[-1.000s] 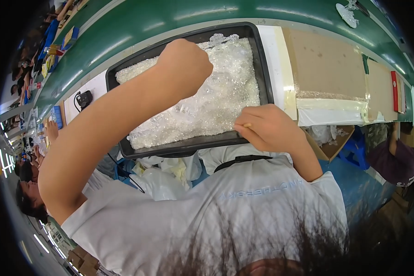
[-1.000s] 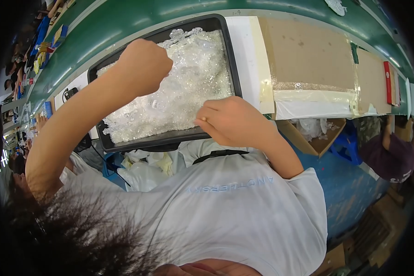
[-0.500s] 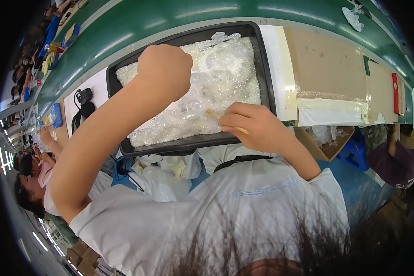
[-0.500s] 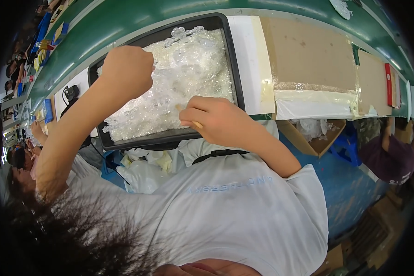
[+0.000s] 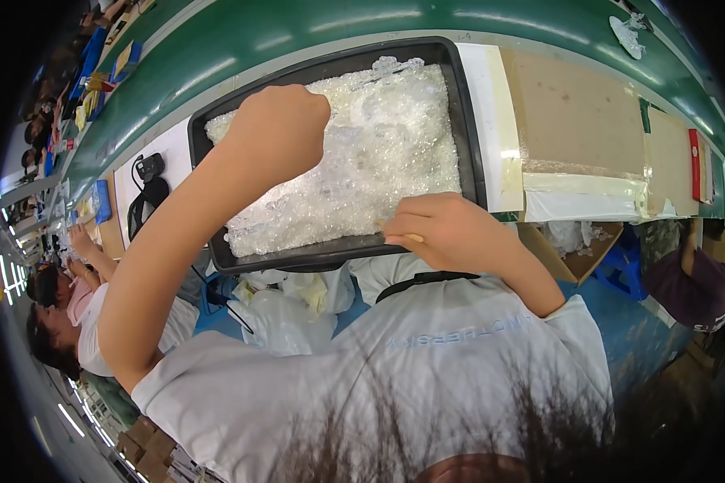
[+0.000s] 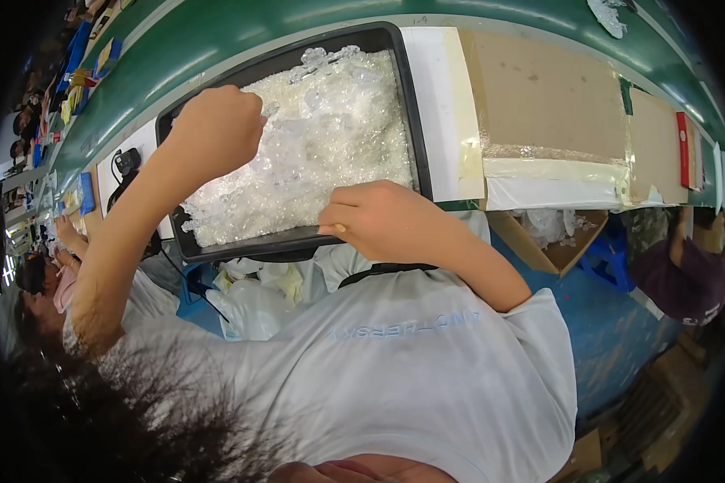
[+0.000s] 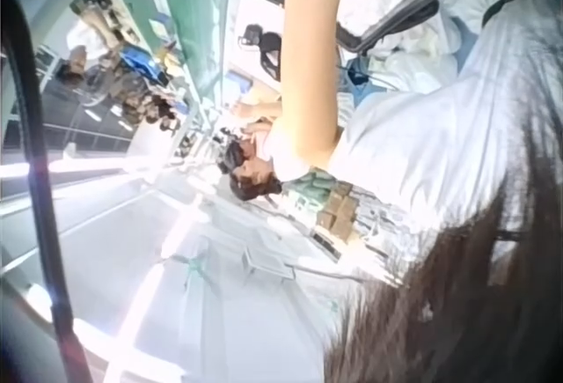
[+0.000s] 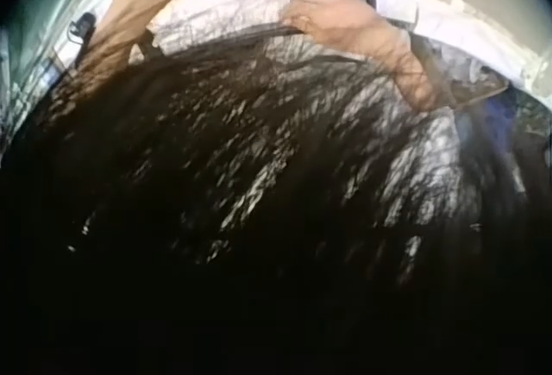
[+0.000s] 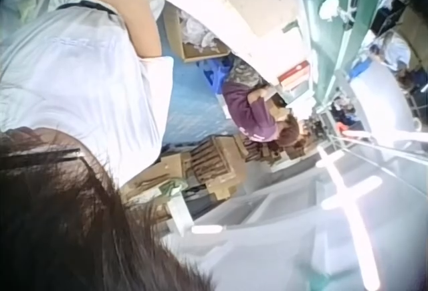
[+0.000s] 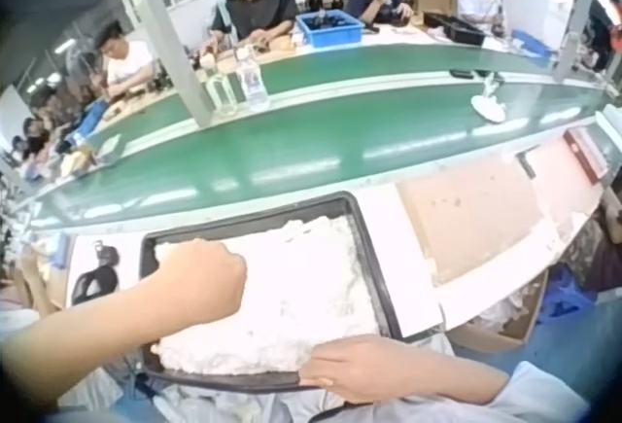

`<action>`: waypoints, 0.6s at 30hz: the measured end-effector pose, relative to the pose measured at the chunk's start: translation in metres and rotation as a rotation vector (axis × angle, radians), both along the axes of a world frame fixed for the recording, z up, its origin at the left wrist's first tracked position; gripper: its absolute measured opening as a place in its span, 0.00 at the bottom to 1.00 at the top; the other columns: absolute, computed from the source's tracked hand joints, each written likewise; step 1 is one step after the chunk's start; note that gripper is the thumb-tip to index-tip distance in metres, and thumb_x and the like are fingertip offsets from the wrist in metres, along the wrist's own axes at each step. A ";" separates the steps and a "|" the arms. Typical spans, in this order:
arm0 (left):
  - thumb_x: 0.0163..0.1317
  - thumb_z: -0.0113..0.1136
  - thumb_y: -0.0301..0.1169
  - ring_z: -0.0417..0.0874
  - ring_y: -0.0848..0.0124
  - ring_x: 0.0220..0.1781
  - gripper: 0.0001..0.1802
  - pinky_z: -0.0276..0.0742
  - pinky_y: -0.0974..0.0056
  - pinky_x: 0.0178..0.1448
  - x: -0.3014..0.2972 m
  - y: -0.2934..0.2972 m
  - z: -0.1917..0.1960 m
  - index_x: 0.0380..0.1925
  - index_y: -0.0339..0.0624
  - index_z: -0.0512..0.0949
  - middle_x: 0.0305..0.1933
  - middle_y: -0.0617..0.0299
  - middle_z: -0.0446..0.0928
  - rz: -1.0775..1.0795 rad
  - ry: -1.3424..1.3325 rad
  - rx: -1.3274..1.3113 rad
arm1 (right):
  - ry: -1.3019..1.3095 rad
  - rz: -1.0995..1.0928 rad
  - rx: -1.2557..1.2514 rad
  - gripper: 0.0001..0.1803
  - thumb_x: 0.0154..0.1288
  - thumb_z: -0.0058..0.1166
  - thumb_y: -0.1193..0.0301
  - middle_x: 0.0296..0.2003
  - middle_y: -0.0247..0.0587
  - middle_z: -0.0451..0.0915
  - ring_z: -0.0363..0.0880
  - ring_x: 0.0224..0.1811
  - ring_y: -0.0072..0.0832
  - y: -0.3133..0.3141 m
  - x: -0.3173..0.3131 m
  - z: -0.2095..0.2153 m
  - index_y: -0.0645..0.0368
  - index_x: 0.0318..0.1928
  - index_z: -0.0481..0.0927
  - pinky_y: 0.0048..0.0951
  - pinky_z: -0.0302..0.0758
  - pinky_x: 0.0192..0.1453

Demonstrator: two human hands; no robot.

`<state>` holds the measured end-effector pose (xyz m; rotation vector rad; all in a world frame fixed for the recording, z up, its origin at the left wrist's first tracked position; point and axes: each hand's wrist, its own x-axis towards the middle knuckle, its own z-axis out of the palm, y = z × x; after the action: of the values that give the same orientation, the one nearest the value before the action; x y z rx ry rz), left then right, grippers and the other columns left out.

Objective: Applying granules/adhesive to a light fixture base and attaching a transparent decorative cover on an assembly line.

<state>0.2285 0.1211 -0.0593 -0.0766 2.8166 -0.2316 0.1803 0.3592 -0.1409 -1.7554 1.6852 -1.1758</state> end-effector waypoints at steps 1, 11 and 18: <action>0.50 0.57 0.26 0.85 0.48 0.32 0.07 0.81 0.51 0.38 -0.001 -0.001 -0.002 0.25 0.33 0.81 0.28 0.43 0.81 0.056 -0.025 0.043 | 0.048 0.002 0.021 0.08 0.57 0.64 0.75 0.33 0.40 0.79 0.79 0.32 0.38 -0.003 0.002 -0.002 0.58 0.37 0.80 0.36 0.76 0.34; 0.57 0.54 0.27 0.82 0.44 0.29 0.10 0.79 0.46 0.37 0.021 0.003 -0.011 0.23 0.29 0.77 0.23 0.39 0.78 0.129 0.118 0.138 | -0.087 0.073 -0.116 0.09 0.55 0.65 0.75 0.33 0.38 0.79 0.80 0.34 0.37 -0.022 0.019 -0.005 0.58 0.37 0.81 0.35 0.77 0.36; 0.59 0.56 0.29 0.82 0.49 0.28 0.23 0.76 0.47 0.33 0.027 0.012 0.005 0.56 0.35 0.70 0.22 0.46 0.78 0.124 0.017 0.022 | -0.082 -0.007 -0.189 0.09 0.56 0.64 0.75 0.34 0.36 0.80 0.80 0.37 0.35 -0.021 0.018 0.003 0.59 0.38 0.81 0.35 0.78 0.38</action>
<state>0.2552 0.1328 -0.0539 -0.2490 2.8175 -0.1721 0.1988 0.3384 -0.1374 -1.7845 1.5786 -1.4309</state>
